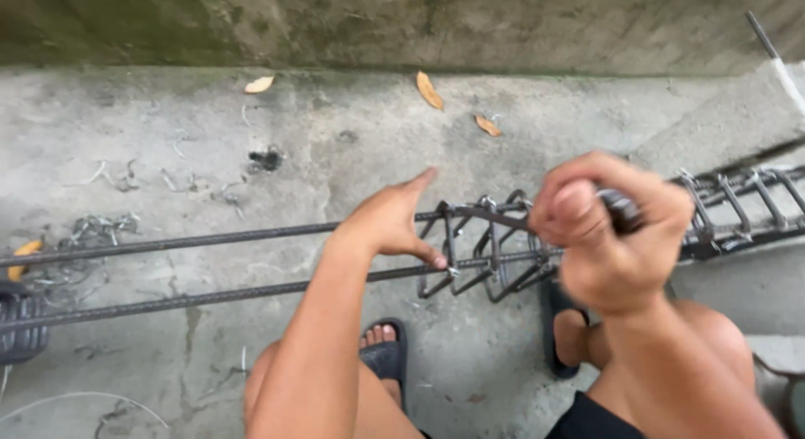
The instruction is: Tying rebar intersections together using wire and a manual twisting hook tool
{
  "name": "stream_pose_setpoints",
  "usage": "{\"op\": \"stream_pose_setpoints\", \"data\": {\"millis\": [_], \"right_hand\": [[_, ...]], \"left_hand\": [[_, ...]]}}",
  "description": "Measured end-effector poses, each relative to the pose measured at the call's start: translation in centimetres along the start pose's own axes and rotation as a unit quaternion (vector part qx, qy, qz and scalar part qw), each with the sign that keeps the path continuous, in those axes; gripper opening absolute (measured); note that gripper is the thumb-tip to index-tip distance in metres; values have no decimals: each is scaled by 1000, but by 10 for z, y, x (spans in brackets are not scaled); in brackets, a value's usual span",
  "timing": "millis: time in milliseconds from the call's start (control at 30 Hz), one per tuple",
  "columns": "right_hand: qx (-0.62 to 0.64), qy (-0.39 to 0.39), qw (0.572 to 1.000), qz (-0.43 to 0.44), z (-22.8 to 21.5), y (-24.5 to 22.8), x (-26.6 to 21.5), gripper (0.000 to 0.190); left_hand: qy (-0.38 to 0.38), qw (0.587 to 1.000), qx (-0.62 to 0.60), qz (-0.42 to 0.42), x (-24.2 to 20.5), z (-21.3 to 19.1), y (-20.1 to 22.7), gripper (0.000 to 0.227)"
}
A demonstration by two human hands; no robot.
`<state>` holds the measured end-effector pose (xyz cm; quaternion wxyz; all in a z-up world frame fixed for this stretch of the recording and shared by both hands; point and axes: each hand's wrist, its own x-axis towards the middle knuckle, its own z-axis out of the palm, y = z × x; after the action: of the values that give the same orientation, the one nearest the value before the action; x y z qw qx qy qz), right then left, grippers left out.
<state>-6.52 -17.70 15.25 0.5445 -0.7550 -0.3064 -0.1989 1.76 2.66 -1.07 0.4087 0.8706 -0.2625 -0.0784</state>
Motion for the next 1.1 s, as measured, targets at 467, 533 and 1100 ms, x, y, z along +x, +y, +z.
{"op": "stream_pose_setpoints", "data": {"millis": [467, 533, 1100], "right_hand": [[255, -314, 910, 88, -51, 50, 115, 29], [313, -395, 860, 76, -53, 64, 135, 30], [-300, 350, 882, -97, 69, 32, 89, 40]], "left_hand": [[95, 947, -279, 130, 22, -11, 61, 52], [80, 913, -370, 151, 30, -10, 71, 50], [356, 885, -221, 201, 47, 12, 92, 13]]}}
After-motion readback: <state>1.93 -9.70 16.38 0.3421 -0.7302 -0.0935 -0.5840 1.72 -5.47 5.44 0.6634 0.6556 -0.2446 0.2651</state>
